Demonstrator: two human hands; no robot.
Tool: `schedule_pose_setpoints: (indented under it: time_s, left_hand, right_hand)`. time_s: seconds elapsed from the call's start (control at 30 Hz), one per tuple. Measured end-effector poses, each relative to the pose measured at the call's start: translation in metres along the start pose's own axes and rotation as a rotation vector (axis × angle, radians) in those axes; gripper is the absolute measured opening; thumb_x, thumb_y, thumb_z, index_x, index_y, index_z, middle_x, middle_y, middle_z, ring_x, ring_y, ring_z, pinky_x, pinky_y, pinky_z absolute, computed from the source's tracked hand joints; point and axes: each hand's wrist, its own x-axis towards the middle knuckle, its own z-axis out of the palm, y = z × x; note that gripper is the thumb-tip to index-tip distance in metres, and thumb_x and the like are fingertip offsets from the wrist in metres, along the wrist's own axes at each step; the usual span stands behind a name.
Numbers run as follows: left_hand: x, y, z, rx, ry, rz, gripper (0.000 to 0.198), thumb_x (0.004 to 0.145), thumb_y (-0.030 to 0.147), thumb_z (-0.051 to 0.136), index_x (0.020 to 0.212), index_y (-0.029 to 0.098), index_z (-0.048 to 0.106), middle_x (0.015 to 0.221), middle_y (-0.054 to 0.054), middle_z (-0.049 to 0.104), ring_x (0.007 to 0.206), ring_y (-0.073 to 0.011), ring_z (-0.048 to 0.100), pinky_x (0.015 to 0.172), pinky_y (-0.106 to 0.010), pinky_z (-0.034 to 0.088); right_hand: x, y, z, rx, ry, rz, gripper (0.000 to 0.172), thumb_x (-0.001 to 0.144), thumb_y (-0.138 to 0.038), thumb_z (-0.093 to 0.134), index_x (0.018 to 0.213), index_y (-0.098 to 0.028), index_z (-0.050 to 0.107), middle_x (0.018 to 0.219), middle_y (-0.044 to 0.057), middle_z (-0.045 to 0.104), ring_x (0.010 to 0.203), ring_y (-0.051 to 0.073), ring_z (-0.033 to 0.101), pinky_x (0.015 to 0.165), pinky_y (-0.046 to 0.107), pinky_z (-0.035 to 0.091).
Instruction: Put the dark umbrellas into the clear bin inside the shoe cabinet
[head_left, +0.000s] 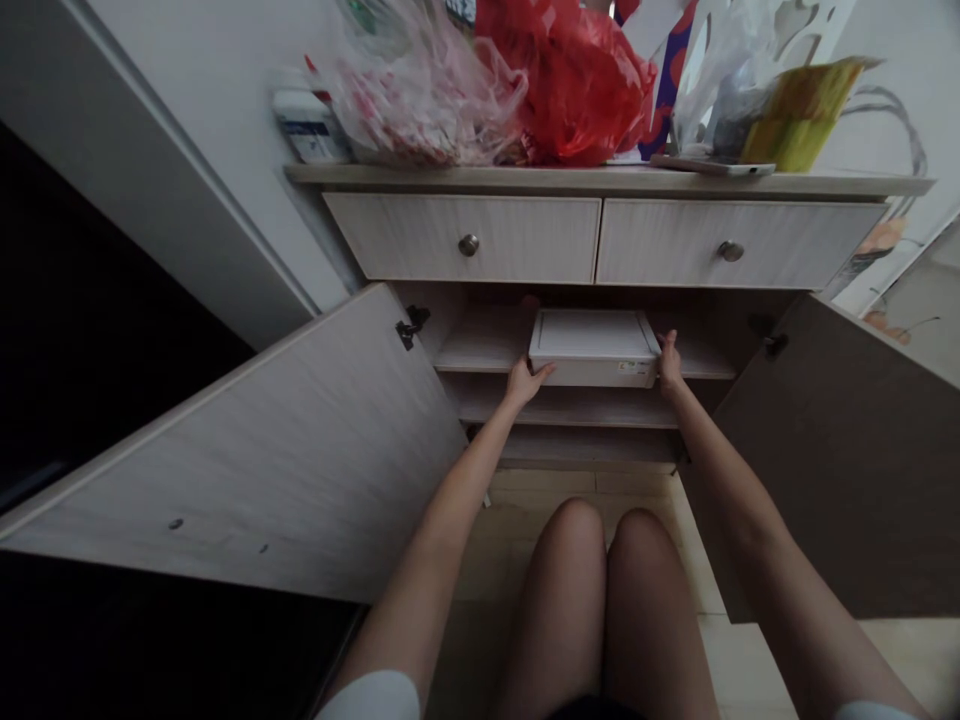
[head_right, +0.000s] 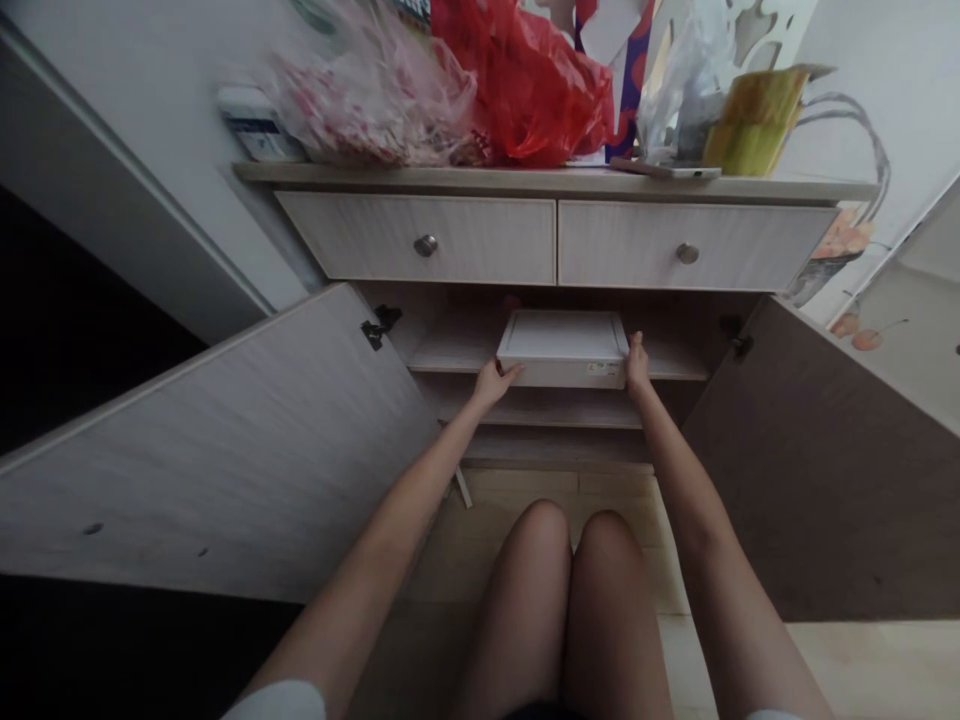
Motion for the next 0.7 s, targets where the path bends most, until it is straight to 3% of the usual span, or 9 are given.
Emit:
schedule_pose_setpoints:
  time_s: [0.13,0.27,0.37,0.5,0.7]
  left_hand:
    - [-0.02,-0.019,0.013,-0.051,0.253,0.042,0.045,0.082,0.04,0.072,0.118,0.014,0.071,0.116,-0.016,0.074,0.106,-0.0265,0.07,0.094,-0.036,0.051]
    - [-0.024,-0.026,0.019,0.006,0.284,0.048,0.035,0.085,0.041,0.068,0.107,0.014,0.076,0.104,-0.013,0.077,0.092,-0.0258,0.071,0.085,-0.033,0.053]
    - [-0.011,-0.025,0.021,0.045,0.273,0.05,0.032,0.086,0.04,0.067,0.103,0.014,0.077,0.093,-0.012,0.078,0.082,-0.0236,0.071,0.078,-0.03,0.052]
    - [0.013,-0.024,0.022,0.095,0.228,0.042,0.027,0.088,0.039,0.066,0.096,0.016,0.077,0.085,-0.011,0.077,0.081,-0.023,0.071,0.074,-0.027,0.049]
    - [0.043,-0.024,0.021,0.149,0.134,0.02,0.027,0.088,0.038,0.066,0.1,0.016,0.077,0.096,-0.014,0.077,0.095,-0.0278,0.071,0.077,-0.028,0.049]
  right_hand:
    - [-0.043,0.02,-0.002,-0.067,0.139,-0.235,0.074,0.083,-0.078,0.046,0.12,-0.016,0.062,0.116,0.016,0.067,0.107,0.026,0.063,0.096,0.043,0.049]
    - [-0.061,0.031,-0.002,-0.173,0.194,-0.28,0.062,0.079,-0.068,0.059,0.11,-0.015,0.066,0.1,0.013,0.07,0.091,0.025,0.065,0.088,0.04,0.05]
    - [-0.047,0.03,0.0,-0.194,0.174,-0.256,0.059,0.078,-0.068,0.059,0.102,-0.015,0.068,0.089,0.011,0.07,0.08,0.023,0.064,0.082,0.039,0.051]
    - [-0.021,0.028,0.005,-0.14,0.084,-0.258,0.057,0.078,-0.069,0.057,0.1,-0.017,0.067,0.093,0.013,0.072,0.082,0.024,0.066,0.079,0.039,0.053]
    - [0.004,0.029,0.011,-0.183,0.024,-0.28,0.051,0.08,-0.062,0.056,0.099,-0.016,0.067,0.097,0.018,0.072,0.087,0.027,0.068,0.081,0.041,0.054]
